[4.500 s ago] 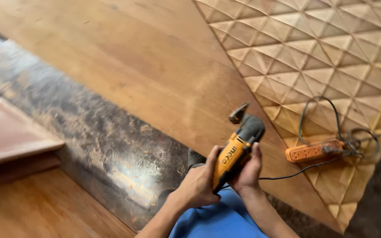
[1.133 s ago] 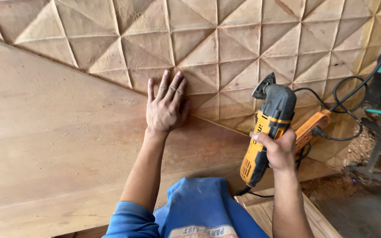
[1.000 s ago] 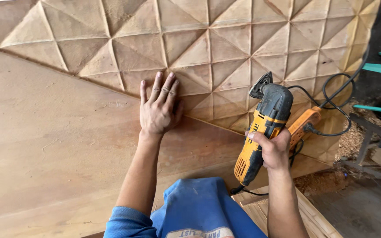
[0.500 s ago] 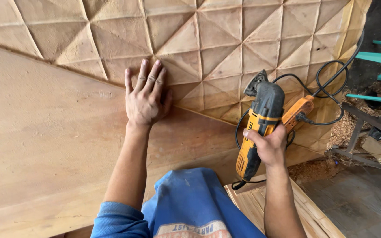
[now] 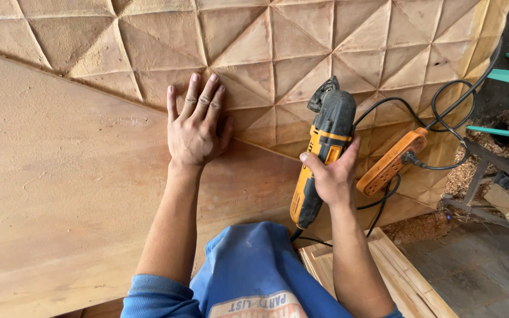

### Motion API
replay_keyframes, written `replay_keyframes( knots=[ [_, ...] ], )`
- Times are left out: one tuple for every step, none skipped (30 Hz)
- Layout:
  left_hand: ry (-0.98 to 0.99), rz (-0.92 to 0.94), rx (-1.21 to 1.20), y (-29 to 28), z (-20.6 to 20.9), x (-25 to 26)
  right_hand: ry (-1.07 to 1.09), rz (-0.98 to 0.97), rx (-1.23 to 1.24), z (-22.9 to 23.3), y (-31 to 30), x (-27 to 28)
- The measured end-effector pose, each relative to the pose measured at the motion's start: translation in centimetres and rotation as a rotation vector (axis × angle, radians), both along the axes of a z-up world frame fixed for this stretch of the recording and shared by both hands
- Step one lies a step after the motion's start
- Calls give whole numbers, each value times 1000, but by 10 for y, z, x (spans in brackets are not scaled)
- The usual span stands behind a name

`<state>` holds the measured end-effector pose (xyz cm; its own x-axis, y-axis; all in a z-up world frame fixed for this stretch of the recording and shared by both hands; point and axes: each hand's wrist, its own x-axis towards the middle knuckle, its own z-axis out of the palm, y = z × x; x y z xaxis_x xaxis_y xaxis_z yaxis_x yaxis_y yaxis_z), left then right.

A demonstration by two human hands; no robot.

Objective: The person uses a handheld electric sander to smooth the surface of a large wooden panel featuring a geometric, triangular relief pattern. The person moves the sander across the textured surface, focusing on the edges and the flat areas between the raised triangles.

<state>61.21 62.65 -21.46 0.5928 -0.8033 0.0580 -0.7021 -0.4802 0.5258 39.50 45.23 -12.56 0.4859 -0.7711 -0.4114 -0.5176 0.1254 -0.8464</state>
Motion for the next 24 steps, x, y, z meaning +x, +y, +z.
replay_keyframes(
  knots=[
    [5,0,-3,0,-1,-1,-9,6,-15,-2,3,2],
    [10,0,-6,-1,-2,-2,-30,-6,1,-4,4,5],
    [15,-3,-10,-1,-2,-1,-51,-20,17,-5,6,7],
    [9,-4,-13,-2,-3,-2,-72,-34,33,-5,7,8],
    [-1,-7,-12,-1,-3,0,-80,-26,27,-6,10,12],
    [-11,-10,-11,-1,-3,1,-88,-18,20,-7,13,14],
    [8,-14,-7,1,-3,1,-91,-12,12,-6,16,15],
    [27,-17,-2,4,-2,0,-92,-2,26,-5,19,16],
    [42,-21,-7,3,-3,1,-98,8,30,-4,19,18],
    [64,6,-38,3,-3,2,-103,18,34,-4,21,21],
    [88,30,-72,1,-4,3,-89,14,25,-4,21,24],
    [112,54,-105,-2,-5,4,-76,10,15,-4,21,27],
    [134,61,-107,-1,-5,4,-58,1,10,-4,24,29],
    [156,69,-108,-1,-6,3,-34,3,-24,-6,26,31],
    [175,75,-112,0,-8,4,-14,4,-60,-8,30,34],
    [157,84,-103,0,-10,4,6,5,-97,-10,33,38],
    [142,91,-91,1,-12,3,77,23,-139,-11,38,40],
    [126,98,-80,2,-14,3,148,40,-180,-12,43,43],
    [143,85,-93,3,-17,2,222,64,-223,-12,46,46],
    [161,73,-107,4,-19,1,236,92,-265,-11,49,50],
    [178,67,-116,5,-21,1,250,128,-302,-10,47,55],
    [181,71,-111,6,-22,1,264,164,-339,-8,44,60],
    [180,70,-110,4,-23,1,300,128,-301,-6,39,66],
    [179,70,-109,2,-25,2,335,91,-262,-4,30,72]
  ],
)
